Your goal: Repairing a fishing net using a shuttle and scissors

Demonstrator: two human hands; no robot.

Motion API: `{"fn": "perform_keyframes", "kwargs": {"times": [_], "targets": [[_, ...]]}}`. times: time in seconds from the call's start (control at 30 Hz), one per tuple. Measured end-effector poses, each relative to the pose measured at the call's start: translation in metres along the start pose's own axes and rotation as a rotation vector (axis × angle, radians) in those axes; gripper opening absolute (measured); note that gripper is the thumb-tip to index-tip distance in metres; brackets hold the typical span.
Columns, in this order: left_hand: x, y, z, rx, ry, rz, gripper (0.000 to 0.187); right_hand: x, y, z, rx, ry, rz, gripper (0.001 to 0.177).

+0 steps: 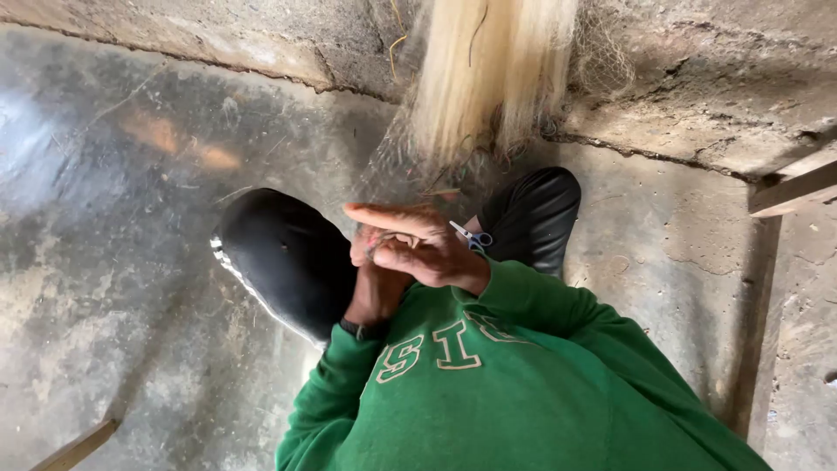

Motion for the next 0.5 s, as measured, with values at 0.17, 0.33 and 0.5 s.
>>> {"fn": "perform_keyframes", "kwargs": {"times": [0.17, 0.33, 0.5], "targets": [[0.026, 0.016, 0.014, -0.111, -0.071, 0.068, 0.065, 0.008, 0.001, -0.001, -0.012, 0.211, 0.020, 0.060], [0.061, -0.013, 0.065, -0.284, -0.334, 0.180, 0.066, -0.002, 0.003, -0.008, 0.054, 0.315, -0.014, 0.060], [0.087, -0.024, 0.069, -0.119, -0.085, 0.270, 0.037, 0.012, 0.010, -0.011, 0.070, 0.335, -0.021, 0.060]]}}
Point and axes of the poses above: each hand's wrist, its own y-axis away from the middle knuckle, its own z-axis out of the palm, x = y × z, the point moved 10 cm from there along -y, towards the middle knuckle, and after that the axes turned 14 degrees about z, right-handed, at the moved point
